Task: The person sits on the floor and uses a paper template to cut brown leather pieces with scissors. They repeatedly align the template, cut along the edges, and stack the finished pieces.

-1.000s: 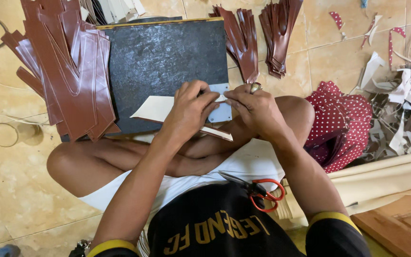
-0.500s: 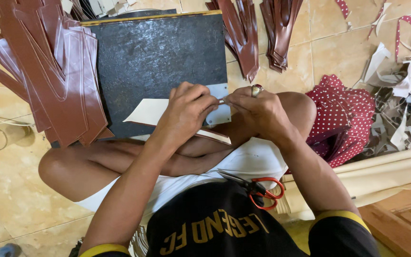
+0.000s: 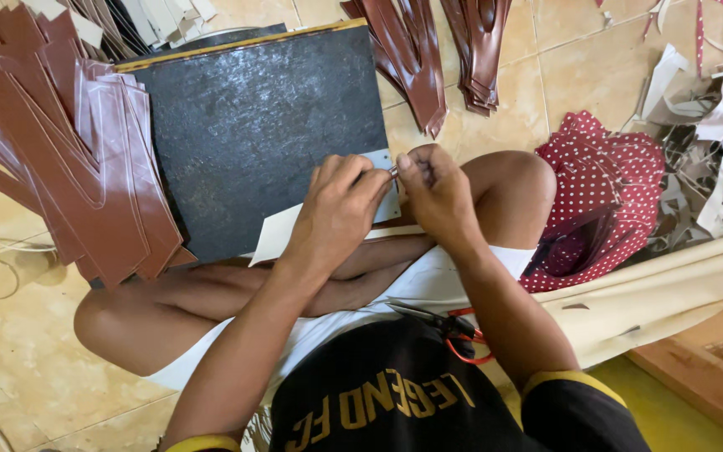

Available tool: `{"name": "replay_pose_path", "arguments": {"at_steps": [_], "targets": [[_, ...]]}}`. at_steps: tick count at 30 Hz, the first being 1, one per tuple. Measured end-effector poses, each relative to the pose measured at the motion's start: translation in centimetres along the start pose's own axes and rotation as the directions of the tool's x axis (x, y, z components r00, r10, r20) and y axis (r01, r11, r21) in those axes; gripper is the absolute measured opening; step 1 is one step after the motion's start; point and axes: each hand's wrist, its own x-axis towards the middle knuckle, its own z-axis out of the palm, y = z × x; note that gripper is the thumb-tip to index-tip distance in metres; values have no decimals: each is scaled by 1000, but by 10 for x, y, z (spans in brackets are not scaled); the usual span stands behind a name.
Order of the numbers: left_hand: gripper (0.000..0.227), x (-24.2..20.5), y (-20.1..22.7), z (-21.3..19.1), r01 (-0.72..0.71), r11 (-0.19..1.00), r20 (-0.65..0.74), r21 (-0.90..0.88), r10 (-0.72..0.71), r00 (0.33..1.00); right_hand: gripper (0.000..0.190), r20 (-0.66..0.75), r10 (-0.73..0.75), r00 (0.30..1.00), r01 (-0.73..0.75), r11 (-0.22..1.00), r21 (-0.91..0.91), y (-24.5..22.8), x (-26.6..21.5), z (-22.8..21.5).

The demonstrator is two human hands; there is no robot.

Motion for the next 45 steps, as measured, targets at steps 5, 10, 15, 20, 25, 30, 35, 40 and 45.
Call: {"name": "replay_pose_path", "arguments": {"at_steps": [5, 10, 15, 20, 25, 30, 35, 40, 45], "targets": [[13, 0, -4, -4, -16, 999, -4, -33, 16, 1000, 30, -56, 38, 998, -34, 997, 68, 0, 1, 14], [13, -2, -11, -13, -36, 997, 65, -68, 41, 997, 29, 24, 115, 993, -117, 989, 93, 2, 9, 9], [13, 2, -10, -13, -46, 997, 76, -55, 50, 996, 29, 34, 126, 991, -128, 990, 57, 6, 21, 6], [12, 3, -9, -11, -33, 999, 86, -42, 37, 996, 33, 95, 292, 952, -295, 955, 20, 16, 34, 5], [12, 4, -7, -12, -23, 999, 102, -31, 26, 994, 35, 94, 172, 981, -170, 985, -24, 37, 48, 6], [14, 5, -8, -16, -44, 998, 133, -37, 49, 990, 37, 134, 220, 966, -207, 973, -105, 55, 67, 7], [13, 7, -9, -17, -84, 996, 132, -27, 87, 987, 36, 145, 287, 947, -251, 942, -224, 85, 83, 10], [14, 8, -8, -13, -133, 989, 122, 58, 126, 985, 39, 127, 244, 961, -176, 900, -400, 125, 105, 11], [13, 10, -6, -7, -157, 982, 90, 103, 148, 985, 41, 146, 213, 966, -112, 855, -507, 160, 123, 10]]}}
